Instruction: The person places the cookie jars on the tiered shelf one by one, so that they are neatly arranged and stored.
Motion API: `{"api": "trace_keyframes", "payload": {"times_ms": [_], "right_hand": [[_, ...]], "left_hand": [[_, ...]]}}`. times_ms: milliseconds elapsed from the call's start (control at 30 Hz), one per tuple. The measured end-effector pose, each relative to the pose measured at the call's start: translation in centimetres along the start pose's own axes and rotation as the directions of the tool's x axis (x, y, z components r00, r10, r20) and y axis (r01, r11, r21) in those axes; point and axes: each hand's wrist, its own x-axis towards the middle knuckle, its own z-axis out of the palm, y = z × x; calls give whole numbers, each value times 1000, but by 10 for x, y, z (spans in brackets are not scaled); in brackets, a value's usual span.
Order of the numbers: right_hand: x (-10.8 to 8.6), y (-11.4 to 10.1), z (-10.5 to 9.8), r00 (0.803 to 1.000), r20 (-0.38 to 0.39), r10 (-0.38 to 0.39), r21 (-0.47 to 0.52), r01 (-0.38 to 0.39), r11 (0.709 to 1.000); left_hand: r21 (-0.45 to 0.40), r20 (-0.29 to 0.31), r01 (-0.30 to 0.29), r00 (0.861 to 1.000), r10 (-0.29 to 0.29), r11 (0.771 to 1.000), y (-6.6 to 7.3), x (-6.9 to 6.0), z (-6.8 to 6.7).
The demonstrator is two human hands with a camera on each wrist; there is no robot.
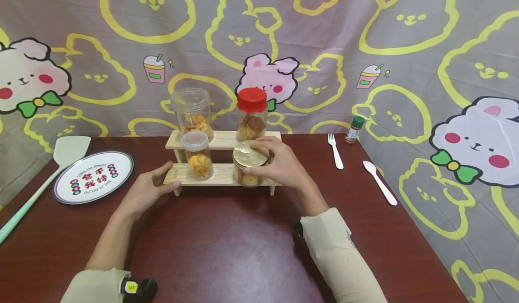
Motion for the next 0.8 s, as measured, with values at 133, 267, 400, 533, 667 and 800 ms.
{"api": "trace_keyframes", "payload": {"times_ms": [133,267,400,533,667,800], "right_hand": [[0,1,0,1000,1,0,-6,0,1000],[0,0,-1,1000,-1,-2,-6,2,1000],[-2,1,-2,1000,0,6,-5,-6,1000],[-4,3,-3,1000,3,9,-2,-9,1000],[-5,4,-2,1000,-2,-3,0,3,1000],[-5,5,-1,1000,-1,-16,-1,16,1000]], "left_hand": [[-1,4,4,1000,-4,1000,1,0,0],[-5,8,1,1000,-1,1000,1,0,0],[-10,14,-4,1000,4,1000,2,2,2],[-15,22,-6,1000,6,1000,2,3,3],[-16,21,-6,1000,6,1000,1,3,3],[90,0,-16,1000,16,996,2,2,1]]}}
